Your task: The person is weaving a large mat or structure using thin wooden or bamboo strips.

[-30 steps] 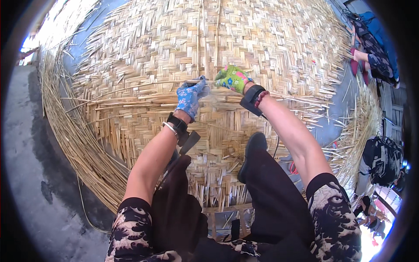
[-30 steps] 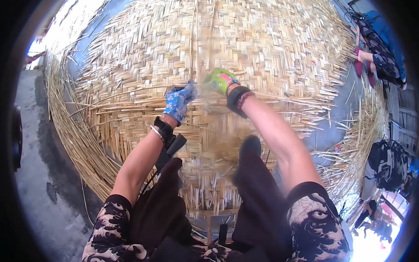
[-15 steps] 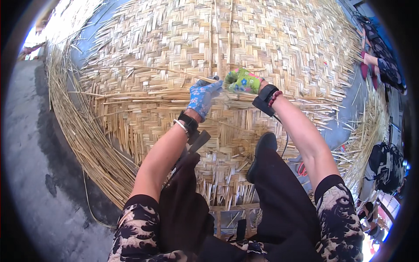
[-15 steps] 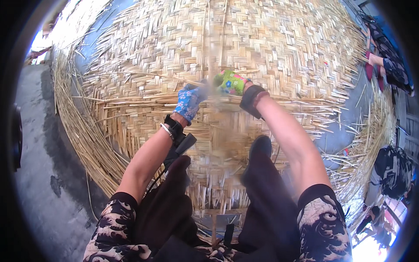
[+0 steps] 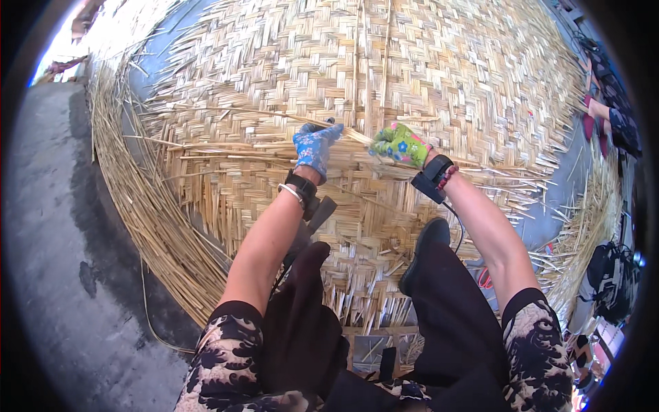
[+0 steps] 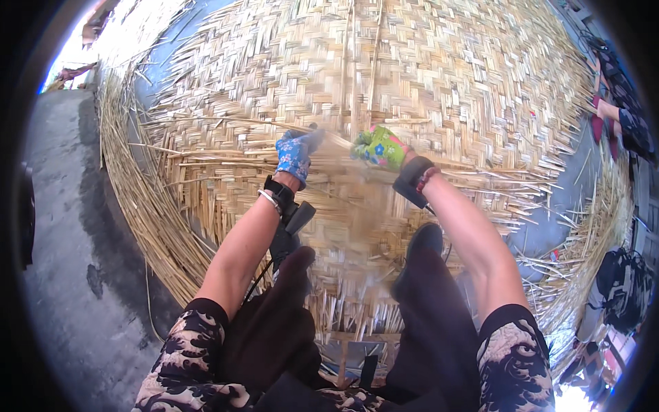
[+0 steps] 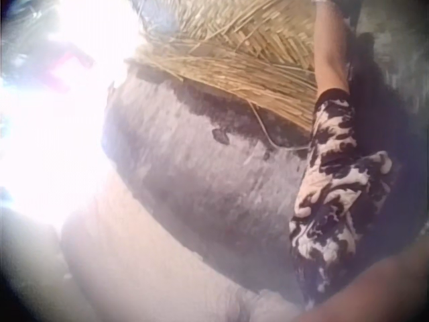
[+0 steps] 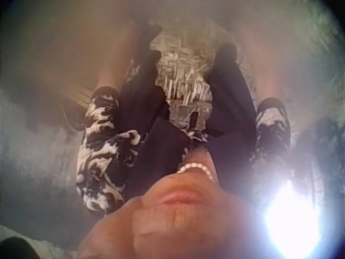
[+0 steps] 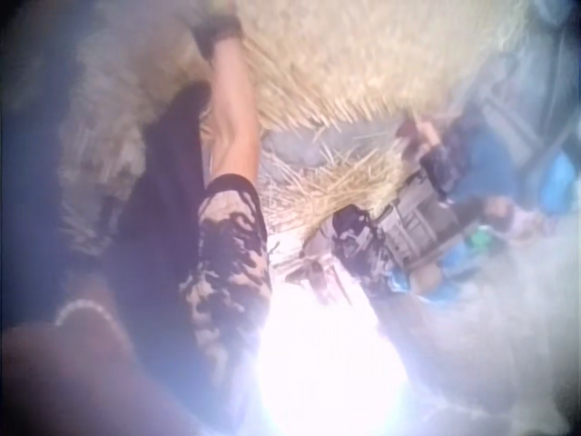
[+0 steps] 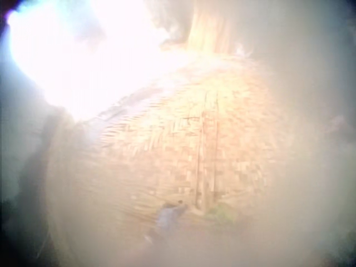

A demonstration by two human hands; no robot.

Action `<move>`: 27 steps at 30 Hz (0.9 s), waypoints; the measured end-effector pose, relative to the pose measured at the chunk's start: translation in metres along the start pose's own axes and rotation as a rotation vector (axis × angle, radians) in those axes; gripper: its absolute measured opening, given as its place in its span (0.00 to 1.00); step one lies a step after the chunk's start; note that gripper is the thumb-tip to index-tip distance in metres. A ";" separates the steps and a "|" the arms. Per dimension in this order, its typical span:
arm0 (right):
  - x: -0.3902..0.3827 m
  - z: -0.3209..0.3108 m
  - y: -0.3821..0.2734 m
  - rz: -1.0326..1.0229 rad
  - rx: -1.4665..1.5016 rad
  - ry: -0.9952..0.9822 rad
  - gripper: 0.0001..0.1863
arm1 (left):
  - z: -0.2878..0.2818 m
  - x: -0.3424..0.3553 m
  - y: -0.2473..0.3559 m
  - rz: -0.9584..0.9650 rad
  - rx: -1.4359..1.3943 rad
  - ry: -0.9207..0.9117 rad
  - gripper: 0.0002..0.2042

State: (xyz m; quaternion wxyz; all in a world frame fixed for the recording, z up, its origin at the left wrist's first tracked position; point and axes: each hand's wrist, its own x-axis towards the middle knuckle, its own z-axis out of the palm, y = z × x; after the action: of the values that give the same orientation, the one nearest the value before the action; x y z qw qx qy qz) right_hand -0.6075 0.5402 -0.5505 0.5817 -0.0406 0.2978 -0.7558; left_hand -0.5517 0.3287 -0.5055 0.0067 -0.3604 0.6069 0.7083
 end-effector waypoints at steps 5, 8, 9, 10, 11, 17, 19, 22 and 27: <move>-0.005 0.010 -0.012 -0.278 -1.887 0.091 0.12 | -0.004 -0.004 0.000 0.091 -0.113 -0.158 0.08; -0.011 0.008 -0.019 -0.022 -1.750 0.074 0.13 | -0.006 -0.006 0.003 0.061 -0.105 -0.246 0.09; -0.011 0.008 -0.020 -0.064 -1.449 0.129 0.11 | -0.006 -0.007 0.004 -0.080 -0.176 -0.270 0.09; -0.008 0.008 -0.020 -0.082 -1.299 0.161 0.10 | -0.006 -0.008 0.007 -0.060 -0.079 -0.242 0.08; -0.007 0.010 -0.020 -0.105 -1.147 0.190 0.10 | -0.003 -0.010 0.009 -0.075 -0.071 -0.238 0.08; 0.022 0.038 -0.016 -0.232 -1.129 0.283 0.10 | 0.011 -0.023 0.011 -0.090 -0.090 -0.284 0.10; 0.017 0.048 -0.018 -0.201 -0.877 0.315 0.10 | 0.009 -0.024 0.011 -0.047 -0.094 -0.267 0.10; 0.004 0.055 -0.023 0.030 -0.478 0.281 0.10 | 0.005 -0.023 0.010 -0.031 -0.271 -0.349 0.09; 0.008 0.053 -0.018 -0.109 -0.268 0.274 0.10 | 0.007 -0.026 0.011 -0.024 -0.160 -0.278 0.10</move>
State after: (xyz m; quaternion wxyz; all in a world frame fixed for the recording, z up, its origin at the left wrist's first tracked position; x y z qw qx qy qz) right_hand -0.6037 0.5146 -0.5007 0.4835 -0.0305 0.4693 -0.7383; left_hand -0.5402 0.3430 -0.4827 0.0703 -0.2654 0.5376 0.7972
